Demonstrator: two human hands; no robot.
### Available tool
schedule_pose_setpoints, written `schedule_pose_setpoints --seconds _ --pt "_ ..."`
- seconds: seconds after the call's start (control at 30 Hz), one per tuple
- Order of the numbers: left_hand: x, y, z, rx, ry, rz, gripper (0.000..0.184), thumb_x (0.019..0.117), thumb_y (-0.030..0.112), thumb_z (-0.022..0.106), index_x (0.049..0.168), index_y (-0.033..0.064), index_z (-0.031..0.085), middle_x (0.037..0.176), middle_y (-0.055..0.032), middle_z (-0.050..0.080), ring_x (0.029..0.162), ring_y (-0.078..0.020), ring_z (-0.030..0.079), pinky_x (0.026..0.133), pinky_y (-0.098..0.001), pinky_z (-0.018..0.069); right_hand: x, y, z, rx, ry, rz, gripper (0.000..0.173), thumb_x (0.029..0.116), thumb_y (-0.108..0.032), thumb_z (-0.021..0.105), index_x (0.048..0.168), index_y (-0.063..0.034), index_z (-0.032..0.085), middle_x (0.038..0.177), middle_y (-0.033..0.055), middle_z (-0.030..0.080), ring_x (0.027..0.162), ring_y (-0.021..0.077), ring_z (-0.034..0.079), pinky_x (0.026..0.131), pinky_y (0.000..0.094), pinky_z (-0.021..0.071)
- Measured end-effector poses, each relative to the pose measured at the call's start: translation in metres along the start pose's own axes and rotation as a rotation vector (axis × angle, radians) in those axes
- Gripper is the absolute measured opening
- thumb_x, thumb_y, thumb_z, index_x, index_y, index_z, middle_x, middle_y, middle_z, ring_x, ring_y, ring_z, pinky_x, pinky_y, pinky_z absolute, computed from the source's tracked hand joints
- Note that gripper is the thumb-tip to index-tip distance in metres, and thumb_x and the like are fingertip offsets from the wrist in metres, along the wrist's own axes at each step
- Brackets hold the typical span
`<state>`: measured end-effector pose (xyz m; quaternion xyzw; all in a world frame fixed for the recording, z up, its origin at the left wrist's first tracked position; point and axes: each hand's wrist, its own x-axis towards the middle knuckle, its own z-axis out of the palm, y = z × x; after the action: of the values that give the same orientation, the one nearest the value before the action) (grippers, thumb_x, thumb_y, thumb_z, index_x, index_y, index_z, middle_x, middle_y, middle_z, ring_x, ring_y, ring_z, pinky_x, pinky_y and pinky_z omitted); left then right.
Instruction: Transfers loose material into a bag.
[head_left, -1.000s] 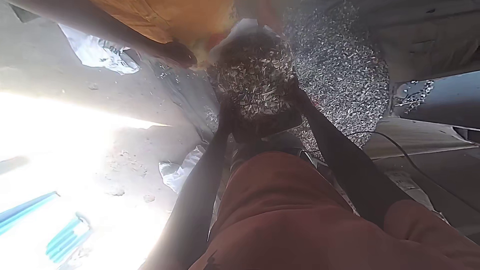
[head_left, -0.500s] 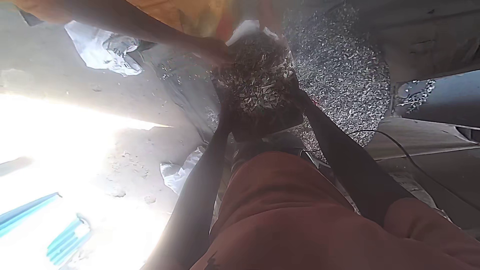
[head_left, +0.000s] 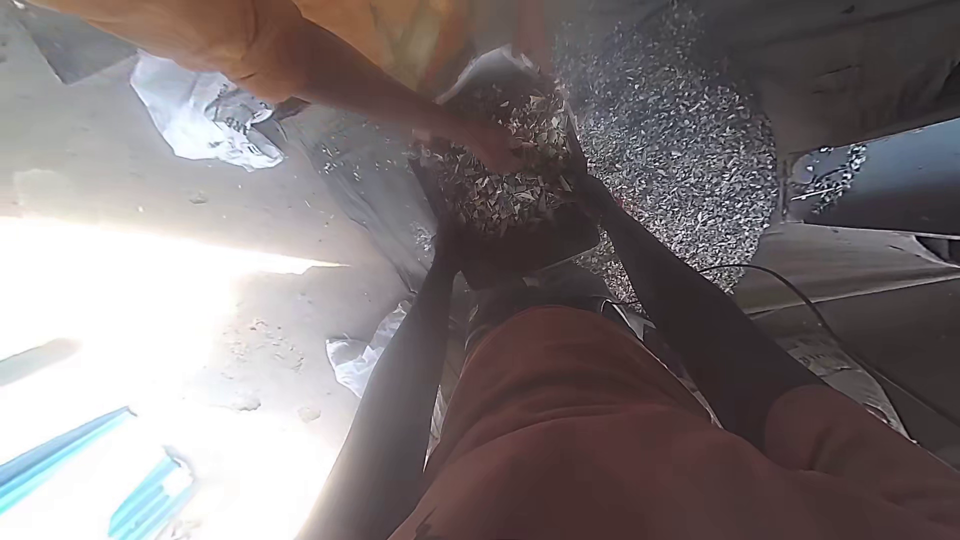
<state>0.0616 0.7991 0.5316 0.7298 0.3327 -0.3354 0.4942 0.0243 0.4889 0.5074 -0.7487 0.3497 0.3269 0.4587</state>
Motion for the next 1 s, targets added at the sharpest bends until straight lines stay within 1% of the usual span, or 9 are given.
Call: schedule_pose_setpoints --seconds 0.17,0.3,0.47,0.5,0.6,0.67,0.77,0.9,1.0 --pt "-0.004 0.001 -0.003 0.02 -0.024 -0.001 0.065 0.1112 0.053 0.025 0.159 0.0099 0.036 0.162 -0.0165 0.038 0.149 -0.0289 0.037 0.12 -0.0555 0.0321 -0.012 -0.004 -0.001 0.125 -0.004 0.058 0.062 0.0901 -0.026 0.081 0.137 0.0039 0.055 0.131 0.0262 0.062 0.125 0.0382 0.057 0.107 0.0586 0.0423" --pt "-0.009 0.002 -0.005 -0.021 -0.026 -0.018 0.065 0.1117 0.051 0.026 0.157 0.0064 0.037 0.159 -0.0193 0.041 0.146 -0.0315 0.041 0.117 -0.0569 0.0349 -0.021 -0.004 -0.005 0.081 -0.038 0.115 0.063 0.0933 -0.035 0.077 0.134 0.0077 0.056 0.131 0.0296 0.061 0.125 0.0419 0.056 0.107 0.0622 0.0411" --pt "-0.025 0.015 -0.012 0.064 -0.05 -0.016 0.061 0.1131 0.046 0.024 0.156 0.0044 0.038 0.159 -0.0213 0.04 0.147 -0.0332 0.039 0.118 -0.057 0.0332 -0.031 -0.003 -0.008 0.011 -0.076 0.104 0.052 0.1012 -0.033 0.066 0.135 0.0062 0.058 0.131 0.0294 0.062 0.126 0.042 0.057 0.108 0.0624 0.0408" --pt "-0.028 0.018 -0.013 0.121 -0.045 -0.003 0.06 0.1135 0.044 0.024 0.154 0.0023 0.041 0.156 -0.0238 0.044 0.145 -0.0351 0.042 0.117 -0.058 0.0348 -0.035 -0.005 -0.01 0.016 -0.076 0.123 0.05 0.1034 -0.032 0.063 0.135 0.0062 0.057 0.13 0.0293 0.062 0.123 0.0411 0.059 0.107 0.061 0.0422" --pt "-0.032 0.023 -0.022 0.277 -0.058 0.068 0.057 0.1139 0.04 0.026 0.15 0.0016 0.047 0.147 -0.0256 0.052 0.137 -0.0366 0.05 0.112 -0.0581 0.0405 -0.033 -0.004 -0.012 0.032 -0.076 0.171 0.051 0.0993 -0.036 0.069 0.126 0.0064 0.06 0.12 0.0272 0.064 0.109 0.0377 0.062 0.097 0.0585 0.0474" --pt "-0.029 0.019 -0.028 0.327 -0.059 0.103 0.055 0.1128 0.042 0.03 0.148 0.0053 0.05 0.142 -0.0251 0.056 0.132 -0.0385 0.054 0.108 -0.0615 0.0439 -0.03 -0.003 -0.014 0.012 -0.083 0.18 0.055 0.0961 -0.041 0.072 0.125 0.0043 0.063 0.119 0.0249 0.066 0.11 0.0363 0.064 0.098 0.0585 0.0487" --pt "-0.043 0.018 -0.034 0.318 -0.067 0.152 0.053 0.1122 0.043 0.032 0.146 0.0074 0.051 0.138 -0.0244 0.059 0.127 -0.0396 0.057 0.102 -0.0631 0.046 -0.051 -0.013 -0.023 0.033 -0.079 0.152 0.053 0.0975 -0.038 0.071 0.127 0.0059 0.062 0.123 0.0271 0.065 0.115 0.0383 0.062 0.101 0.0599 0.0467" --pt "-0.051 0.021 -0.037 0.166 -0.006 0.013 0.061 0.1104 0.052 0.035 0.136 0.0018 0.058 0.129 -0.0251 0.062 0.116 -0.0378 0.061 0.095 -0.0599 0.0493 -0.079 -0.023 -0.038 0.111 -0.096 0.119 0.045 0.1001 -0.03 0.068 0.13 0.0031 0.061 0.123 0.0244 0.065 0.112 0.0349 0.062 0.098 0.0571 0.0489" --pt "-0.058 0.009 -0.04 0.166 -0.048 -0.088 0.066 0.1091 0.056 0.037 0.134 -0.002 0.058 0.125 -0.0275 0.062 0.111 -0.0383 0.062 0.092 -0.0585 0.051 -0.082 -0.008 -0.037 0.149 -0.126 0.191 0.044 0.1028 -0.031 0.064 0.129 0.0037 0.06 0.123 0.0259 0.063 0.111 0.0354 0.061 0.096 0.0574 0.048"
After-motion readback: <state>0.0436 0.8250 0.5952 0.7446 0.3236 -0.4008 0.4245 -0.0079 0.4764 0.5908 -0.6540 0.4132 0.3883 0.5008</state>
